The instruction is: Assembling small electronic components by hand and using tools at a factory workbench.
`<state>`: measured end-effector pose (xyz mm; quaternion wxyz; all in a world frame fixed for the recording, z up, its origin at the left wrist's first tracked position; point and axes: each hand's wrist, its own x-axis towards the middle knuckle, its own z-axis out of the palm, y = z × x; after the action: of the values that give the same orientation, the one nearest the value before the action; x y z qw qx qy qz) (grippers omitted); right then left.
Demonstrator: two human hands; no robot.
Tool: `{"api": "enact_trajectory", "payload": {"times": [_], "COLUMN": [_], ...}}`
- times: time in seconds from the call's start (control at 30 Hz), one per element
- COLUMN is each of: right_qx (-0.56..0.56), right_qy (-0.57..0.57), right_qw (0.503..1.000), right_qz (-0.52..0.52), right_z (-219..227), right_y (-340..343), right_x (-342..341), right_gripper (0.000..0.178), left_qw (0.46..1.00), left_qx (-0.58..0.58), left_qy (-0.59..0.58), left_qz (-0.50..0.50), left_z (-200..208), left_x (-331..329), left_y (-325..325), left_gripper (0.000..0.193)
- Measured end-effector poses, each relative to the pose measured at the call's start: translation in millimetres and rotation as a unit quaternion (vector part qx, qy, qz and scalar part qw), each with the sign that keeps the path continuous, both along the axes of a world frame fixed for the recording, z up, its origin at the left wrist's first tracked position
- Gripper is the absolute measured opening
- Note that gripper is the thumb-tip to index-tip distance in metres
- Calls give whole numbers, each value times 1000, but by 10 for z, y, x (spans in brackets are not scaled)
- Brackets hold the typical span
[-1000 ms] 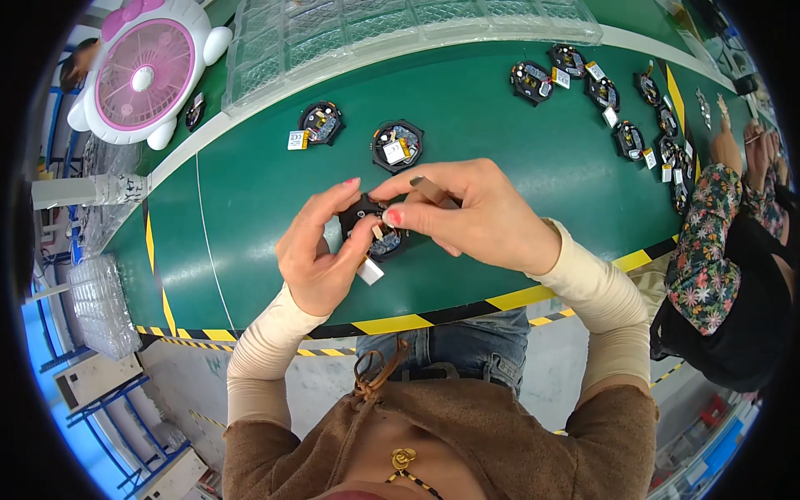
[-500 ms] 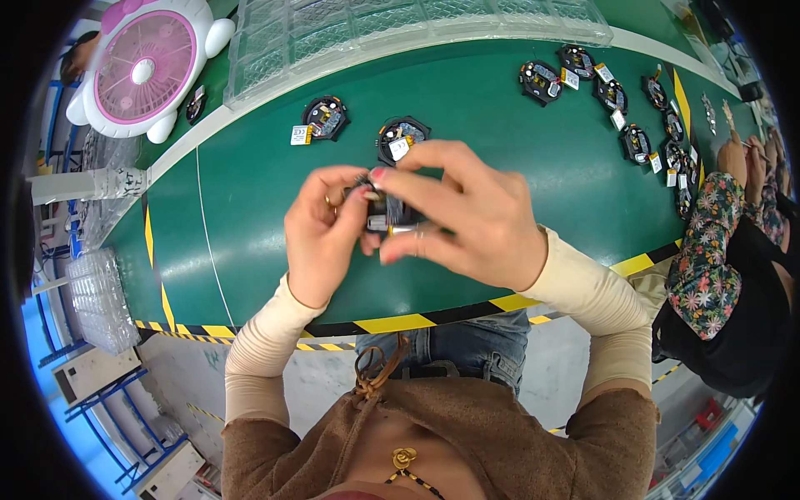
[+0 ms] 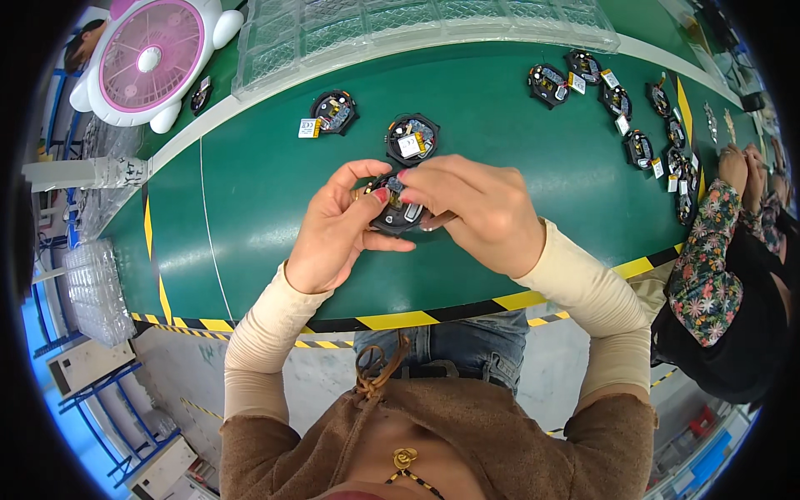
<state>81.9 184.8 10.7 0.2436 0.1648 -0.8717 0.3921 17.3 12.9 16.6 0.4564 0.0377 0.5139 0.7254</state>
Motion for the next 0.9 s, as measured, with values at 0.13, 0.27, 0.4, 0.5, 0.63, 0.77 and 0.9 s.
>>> {"api": "enact_trajectory", "payload": {"times": [0.13,0.27,0.4,0.5,0.63,0.77,0.9], "right_qx": [18,-155,-360,-477,-462,-422,-420], "right_qy": [13,-40,-65,-163,-204,-242,-252], "right_qw": [992,974,926,864,861,872,871], "right_qz": [-121,-157,-97,-23,59,52,44], "right_z": [56,184,123,188,30,16,0], "right_y": [101,267,363,184,46,-24,-46], "right_x": [-33,-47,48,72,8,-30,-52], "right_gripper": [12,44,63,59,33,18,20], "left_qw": [999,997,996,996,993,992,991], "left_qx": [-1,22,36,29,76,85,96], "left_qy": [-11,-11,-36,-60,-46,-42,-55], "left_qz": [31,78,79,66,72,79,70], "left_z": [32,-15,-57,-27,-70,-53,-44], "left_x": [-49,-51,-86,-101,-85,-62,-68], "left_y": [-16,-24,-48,-63,-55,-57,-73], "left_gripper": [33,36,33,32,32,31,32]}}
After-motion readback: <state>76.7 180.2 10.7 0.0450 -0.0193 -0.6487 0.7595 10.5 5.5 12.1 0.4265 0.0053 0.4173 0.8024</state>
